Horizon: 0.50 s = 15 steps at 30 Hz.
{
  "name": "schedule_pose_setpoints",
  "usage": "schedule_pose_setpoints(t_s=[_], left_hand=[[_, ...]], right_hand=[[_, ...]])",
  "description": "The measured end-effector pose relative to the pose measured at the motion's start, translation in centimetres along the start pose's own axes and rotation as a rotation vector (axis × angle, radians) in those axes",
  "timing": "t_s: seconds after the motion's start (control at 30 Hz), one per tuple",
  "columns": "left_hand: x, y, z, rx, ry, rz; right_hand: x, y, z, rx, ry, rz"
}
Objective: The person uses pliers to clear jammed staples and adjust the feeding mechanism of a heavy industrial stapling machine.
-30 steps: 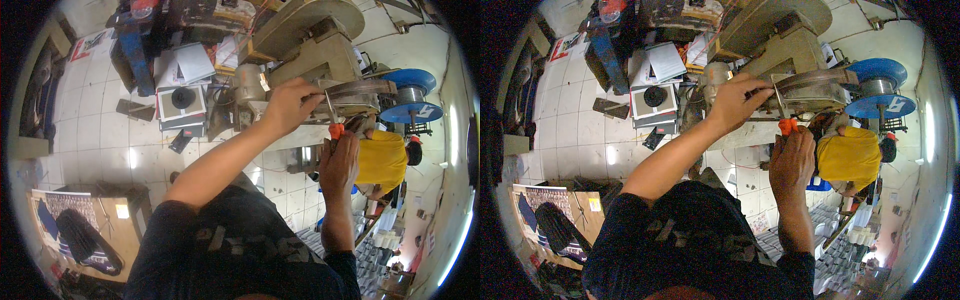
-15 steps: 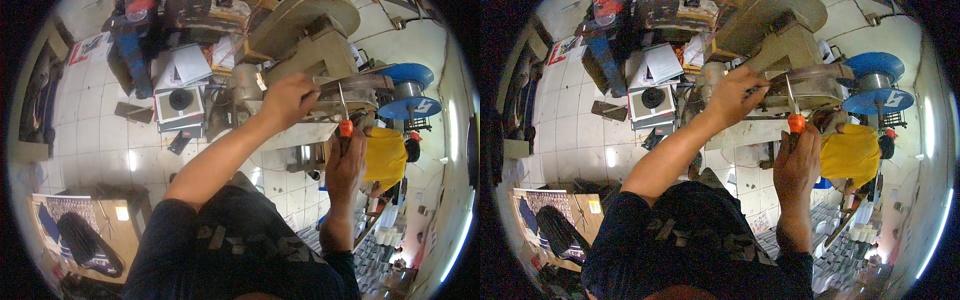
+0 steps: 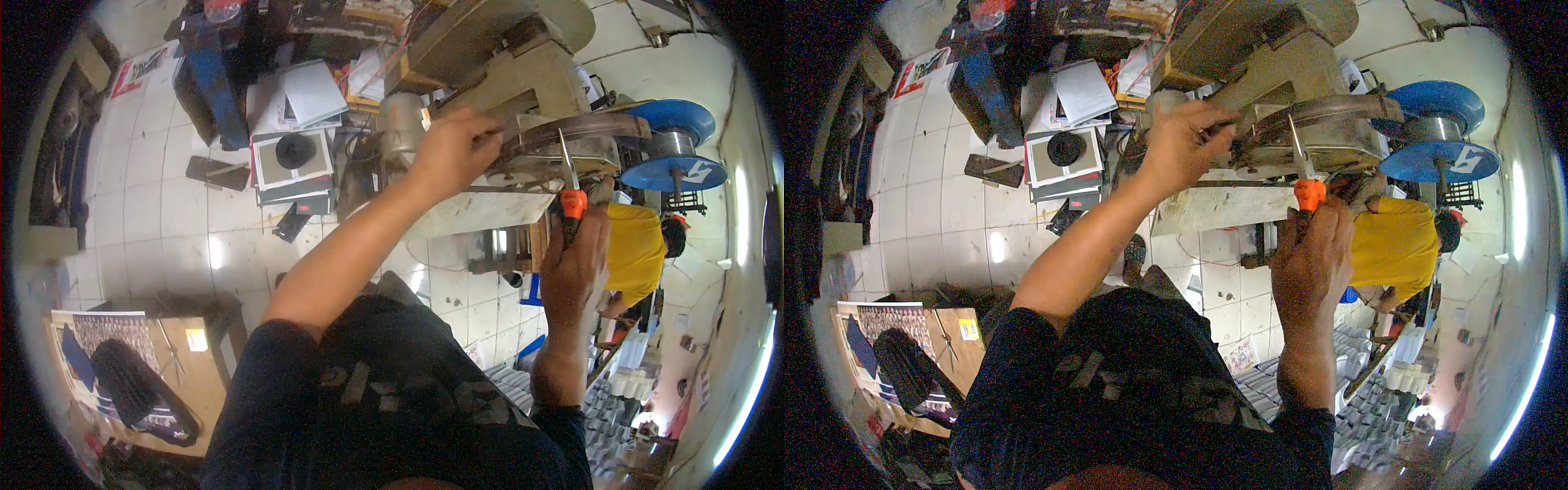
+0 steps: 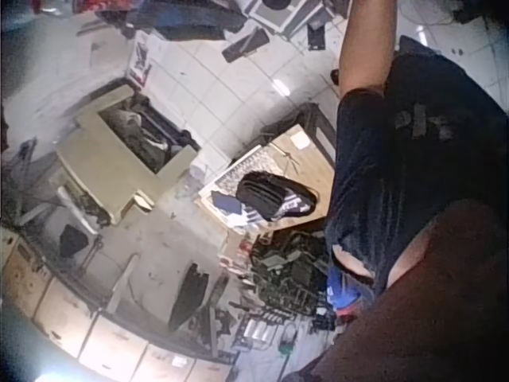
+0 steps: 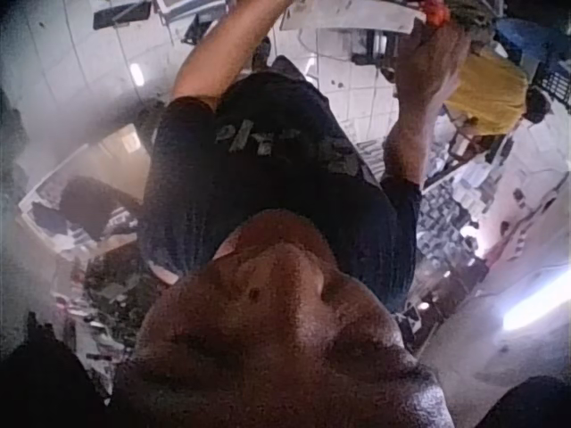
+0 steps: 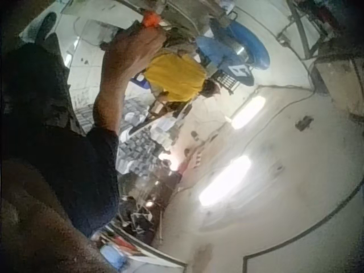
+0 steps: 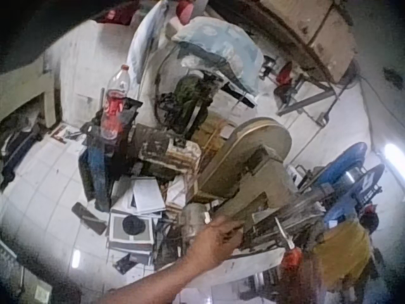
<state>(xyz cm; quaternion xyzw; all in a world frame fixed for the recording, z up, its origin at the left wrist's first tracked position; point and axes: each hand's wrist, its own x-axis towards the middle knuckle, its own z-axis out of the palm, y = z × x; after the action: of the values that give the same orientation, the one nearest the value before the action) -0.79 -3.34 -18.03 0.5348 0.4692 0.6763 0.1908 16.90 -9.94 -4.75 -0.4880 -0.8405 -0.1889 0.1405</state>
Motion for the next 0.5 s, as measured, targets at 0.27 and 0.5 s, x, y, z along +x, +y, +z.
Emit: schedule_pose_setpoints(t_s=[0.27, 0.5], left_hand=[[-0.9, -0.3, 1.6, -0.014, -0.006, 0.000], [-0.8, -0.3, 1.4, -0.034, -0.008, -0.011]], right_hand=[[-0.1, -0.2, -0.7, -0.025, -0.019, -0.001], [-0.1, -1.2, -1.6, -0.040, -0.110, 0.132]])
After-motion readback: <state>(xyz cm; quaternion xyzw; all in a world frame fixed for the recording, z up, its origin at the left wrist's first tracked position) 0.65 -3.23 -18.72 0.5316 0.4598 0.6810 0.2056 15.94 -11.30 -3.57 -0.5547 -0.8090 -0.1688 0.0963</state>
